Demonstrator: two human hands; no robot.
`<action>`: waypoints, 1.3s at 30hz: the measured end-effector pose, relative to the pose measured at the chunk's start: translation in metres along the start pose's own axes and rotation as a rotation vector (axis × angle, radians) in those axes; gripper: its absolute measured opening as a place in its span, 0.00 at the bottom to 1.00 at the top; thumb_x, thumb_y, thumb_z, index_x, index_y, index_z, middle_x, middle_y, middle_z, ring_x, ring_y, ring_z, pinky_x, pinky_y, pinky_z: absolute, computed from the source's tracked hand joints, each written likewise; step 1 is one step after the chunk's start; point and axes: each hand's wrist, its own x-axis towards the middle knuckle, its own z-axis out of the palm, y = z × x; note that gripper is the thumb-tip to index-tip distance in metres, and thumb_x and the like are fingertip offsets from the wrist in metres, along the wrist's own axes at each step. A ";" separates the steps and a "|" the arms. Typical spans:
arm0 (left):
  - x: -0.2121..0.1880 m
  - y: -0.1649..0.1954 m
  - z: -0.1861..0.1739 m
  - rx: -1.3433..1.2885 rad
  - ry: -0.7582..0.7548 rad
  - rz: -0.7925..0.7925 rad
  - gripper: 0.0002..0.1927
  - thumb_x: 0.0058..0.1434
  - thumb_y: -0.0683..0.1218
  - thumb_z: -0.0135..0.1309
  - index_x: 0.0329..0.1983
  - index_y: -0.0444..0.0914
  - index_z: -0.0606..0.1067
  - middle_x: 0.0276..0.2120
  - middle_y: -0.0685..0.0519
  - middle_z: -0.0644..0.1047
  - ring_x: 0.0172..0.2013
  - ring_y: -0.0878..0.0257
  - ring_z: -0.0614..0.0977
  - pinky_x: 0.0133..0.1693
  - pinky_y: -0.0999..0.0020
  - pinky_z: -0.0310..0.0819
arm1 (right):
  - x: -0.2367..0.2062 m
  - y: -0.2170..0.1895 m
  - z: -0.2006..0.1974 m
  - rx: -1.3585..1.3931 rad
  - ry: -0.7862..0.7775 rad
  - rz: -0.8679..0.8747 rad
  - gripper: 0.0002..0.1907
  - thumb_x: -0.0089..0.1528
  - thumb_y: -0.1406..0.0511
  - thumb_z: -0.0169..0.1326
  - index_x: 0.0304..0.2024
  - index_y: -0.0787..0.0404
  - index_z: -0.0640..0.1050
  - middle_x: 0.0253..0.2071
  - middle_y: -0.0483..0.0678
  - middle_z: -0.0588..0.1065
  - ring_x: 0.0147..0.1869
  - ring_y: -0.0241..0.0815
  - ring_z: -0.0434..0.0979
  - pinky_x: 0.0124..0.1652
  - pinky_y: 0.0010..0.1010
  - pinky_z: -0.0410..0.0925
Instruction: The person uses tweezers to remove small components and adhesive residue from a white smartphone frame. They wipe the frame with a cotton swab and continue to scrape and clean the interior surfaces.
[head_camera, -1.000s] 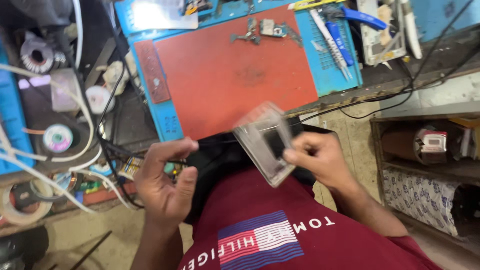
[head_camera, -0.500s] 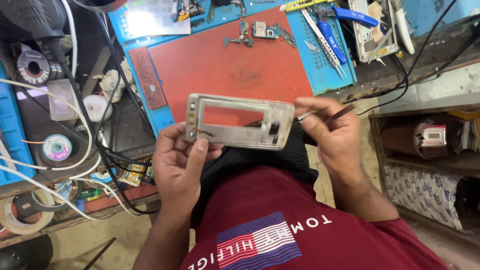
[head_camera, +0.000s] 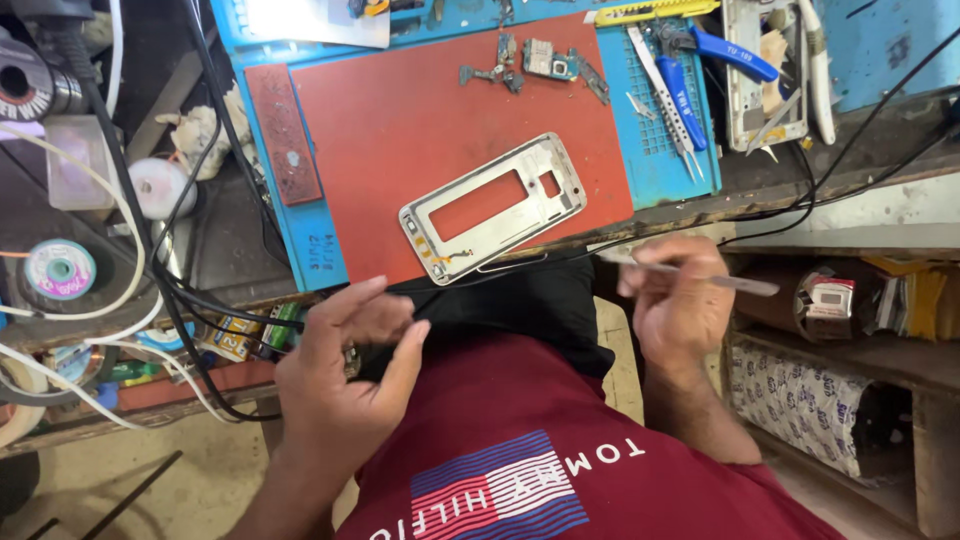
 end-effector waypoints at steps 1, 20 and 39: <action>0.007 0.001 -0.002 0.157 0.023 0.140 0.39 0.57 0.46 0.72 0.67 0.39 0.63 0.49 0.48 0.81 0.47 0.56 0.83 0.52 0.62 0.78 | 0.000 0.000 0.003 -0.122 -0.013 0.017 0.14 0.78 0.62 0.46 0.50 0.68 0.76 0.39 0.56 0.78 0.35 0.39 0.79 0.35 0.28 0.76; 0.077 0.001 -0.008 0.199 -0.063 0.401 0.71 0.45 0.54 0.79 0.77 0.36 0.39 0.56 0.47 0.74 0.58 0.49 0.72 0.64 0.53 0.65 | 0.075 -0.018 0.123 -0.773 -0.432 -0.060 0.10 0.61 0.75 0.67 0.43 0.66 0.80 0.40 0.52 0.82 0.39 0.36 0.84 0.36 0.21 0.74; 0.081 -0.007 -0.004 0.150 -0.022 0.416 0.70 0.49 0.52 0.78 0.77 0.35 0.35 0.55 0.50 0.75 0.59 0.52 0.73 0.66 0.54 0.65 | 0.091 -0.003 0.144 -0.757 -0.563 0.015 0.08 0.63 0.76 0.63 0.44 0.64 0.82 0.45 0.51 0.83 0.46 0.38 0.86 0.40 0.21 0.77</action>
